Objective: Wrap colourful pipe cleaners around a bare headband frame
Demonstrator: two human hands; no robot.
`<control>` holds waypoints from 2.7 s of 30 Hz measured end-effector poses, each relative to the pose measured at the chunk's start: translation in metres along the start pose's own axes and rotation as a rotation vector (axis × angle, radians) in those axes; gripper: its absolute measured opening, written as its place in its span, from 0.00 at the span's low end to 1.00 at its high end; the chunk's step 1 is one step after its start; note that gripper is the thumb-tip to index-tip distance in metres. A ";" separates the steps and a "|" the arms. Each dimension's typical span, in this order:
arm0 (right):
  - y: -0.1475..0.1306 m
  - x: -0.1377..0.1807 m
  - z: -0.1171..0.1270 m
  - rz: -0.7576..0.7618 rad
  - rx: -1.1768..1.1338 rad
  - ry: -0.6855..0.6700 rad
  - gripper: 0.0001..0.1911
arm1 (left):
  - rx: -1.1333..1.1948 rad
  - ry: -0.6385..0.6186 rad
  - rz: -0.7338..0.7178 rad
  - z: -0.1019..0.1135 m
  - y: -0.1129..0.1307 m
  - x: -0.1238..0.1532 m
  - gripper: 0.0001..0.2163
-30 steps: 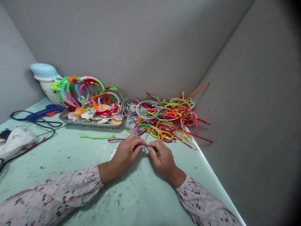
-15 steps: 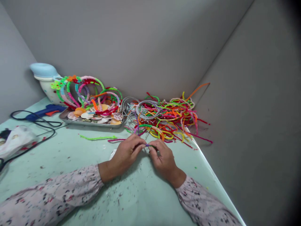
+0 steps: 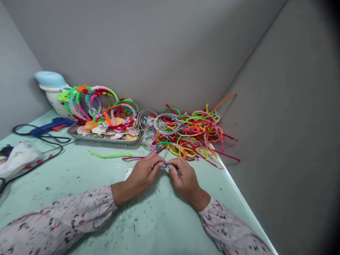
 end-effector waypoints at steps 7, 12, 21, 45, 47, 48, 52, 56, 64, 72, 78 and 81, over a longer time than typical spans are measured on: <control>-0.001 -0.001 0.000 -0.013 0.000 -0.035 0.06 | -0.035 -0.030 0.032 -0.001 -0.001 0.001 0.11; -0.001 0.000 -0.002 0.001 0.007 -0.052 0.06 | -0.065 -0.063 0.053 -0.002 -0.004 0.001 0.12; -0.001 0.000 -0.001 0.006 -0.014 -0.042 0.06 | -0.037 -0.051 0.028 -0.003 -0.003 0.001 0.12; -0.003 -0.001 0.001 0.010 -0.019 -0.028 0.07 | -0.026 -0.072 0.021 -0.002 -0.001 0.001 0.13; -0.004 -0.001 0.001 0.011 -0.016 -0.033 0.08 | -0.019 -0.067 0.022 -0.002 -0.001 0.001 0.13; -0.004 -0.001 0.001 0.012 -0.014 -0.036 0.08 | -0.014 -0.064 0.020 -0.002 0.000 0.001 0.13; -0.004 0.000 0.000 0.017 -0.008 -0.041 0.08 | 0.003 -0.068 0.026 -0.001 0.000 0.001 0.13; -0.004 -0.001 0.000 0.020 -0.010 -0.045 0.08 | 0.012 -0.087 0.039 -0.002 -0.001 0.002 0.14; -0.004 0.000 0.000 0.032 -0.010 -0.026 0.07 | 0.037 -0.092 0.025 -0.002 -0.001 0.001 0.14; -0.002 -0.002 0.005 -0.029 -0.010 0.101 0.06 | 0.094 0.049 0.145 0.001 0.001 0.003 0.15; 0.005 -0.001 0.010 -0.107 -0.023 0.237 0.07 | 0.139 0.161 0.184 0.003 -0.003 0.002 0.14; 0.006 0.000 0.011 -0.125 -0.032 0.280 0.07 | 0.140 0.216 0.217 0.005 -0.006 0.002 0.11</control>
Point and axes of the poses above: each hand's wrist, its own x-axis away from the middle knuckle, its own z-axis out of the back of the hand, y = z × x, the point moved 3 cm from there along -x, towards the middle knuckle, and after that the axes turned 3 degrees about -z, right-handed, at the moved point
